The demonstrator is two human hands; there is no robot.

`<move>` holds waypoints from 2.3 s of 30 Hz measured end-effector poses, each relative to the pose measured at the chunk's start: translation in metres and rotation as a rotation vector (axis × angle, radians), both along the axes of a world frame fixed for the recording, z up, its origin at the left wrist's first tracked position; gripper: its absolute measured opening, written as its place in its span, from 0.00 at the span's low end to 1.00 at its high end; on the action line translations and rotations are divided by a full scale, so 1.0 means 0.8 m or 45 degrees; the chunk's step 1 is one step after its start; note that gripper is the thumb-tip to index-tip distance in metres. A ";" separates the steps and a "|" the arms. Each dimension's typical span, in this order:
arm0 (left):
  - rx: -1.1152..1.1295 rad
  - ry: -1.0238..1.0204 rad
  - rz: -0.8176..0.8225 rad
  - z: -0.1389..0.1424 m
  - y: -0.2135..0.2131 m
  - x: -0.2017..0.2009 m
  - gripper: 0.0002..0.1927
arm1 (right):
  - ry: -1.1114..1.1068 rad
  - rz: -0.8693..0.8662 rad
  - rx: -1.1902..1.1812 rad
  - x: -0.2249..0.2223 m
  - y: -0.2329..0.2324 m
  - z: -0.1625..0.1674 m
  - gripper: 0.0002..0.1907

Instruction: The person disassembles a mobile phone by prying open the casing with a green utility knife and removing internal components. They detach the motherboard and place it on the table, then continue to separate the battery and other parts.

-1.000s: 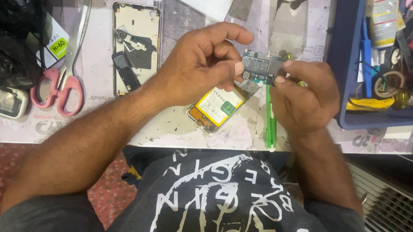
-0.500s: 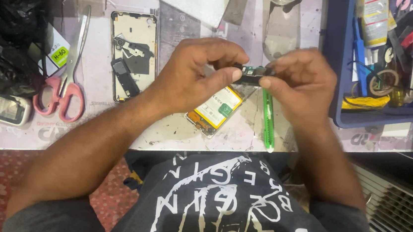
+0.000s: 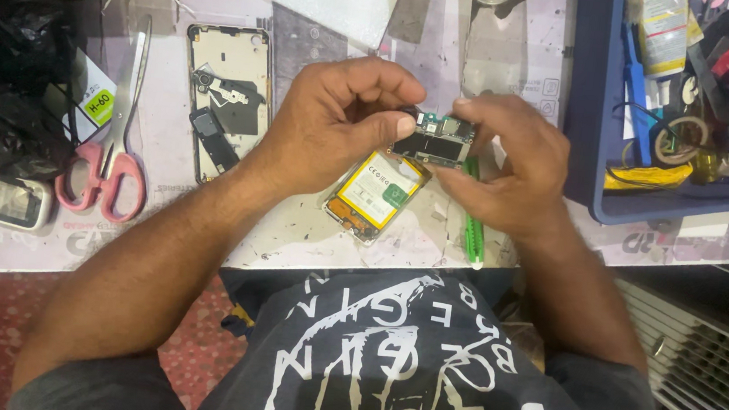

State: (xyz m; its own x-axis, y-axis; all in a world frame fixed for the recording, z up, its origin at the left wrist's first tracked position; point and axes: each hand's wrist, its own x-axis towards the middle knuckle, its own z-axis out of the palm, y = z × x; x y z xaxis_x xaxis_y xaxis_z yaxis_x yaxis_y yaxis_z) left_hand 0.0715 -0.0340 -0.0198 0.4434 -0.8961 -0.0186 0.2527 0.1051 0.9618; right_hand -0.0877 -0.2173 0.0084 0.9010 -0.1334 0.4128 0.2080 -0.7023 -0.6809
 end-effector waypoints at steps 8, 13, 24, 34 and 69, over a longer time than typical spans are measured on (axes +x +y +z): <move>0.023 -0.041 -0.008 0.002 0.002 0.003 0.13 | -0.049 0.023 0.074 -0.006 -0.006 -0.007 0.30; -0.072 0.215 -0.152 0.002 0.004 0.008 0.23 | -0.130 0.004 0.184 -0.009 -0.006 -0.016 0.32; -0.176 0.292 -0.232 -0.009 0.002 0.003 0.24 | -0.167 -0.009 0.010 -0.006 -0.002 -0.018 0.35; -0.174 0.226 -0.216 -0.006 0.003 0.004 0.24 | -0.149 -0.003 -0.031 -0.004 -0.001 -0.014 0.34; -0.040 -0.224 -0.143 0.016 0.008 -0.008 0.09 | -0.034 0.072 0.377 -0.004 0.001 -0.014 0.10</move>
State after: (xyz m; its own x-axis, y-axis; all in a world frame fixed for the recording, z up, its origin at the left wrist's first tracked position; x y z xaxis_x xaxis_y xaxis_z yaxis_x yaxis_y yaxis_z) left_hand 0.0653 -0.0280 -0.0068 0.3348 -0.9390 0.0789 0.0932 0.1163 0.9888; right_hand -0.0907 -0.2168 -0.0032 0.8997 -0.2013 0.3872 0.2620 -0.4604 -0.8481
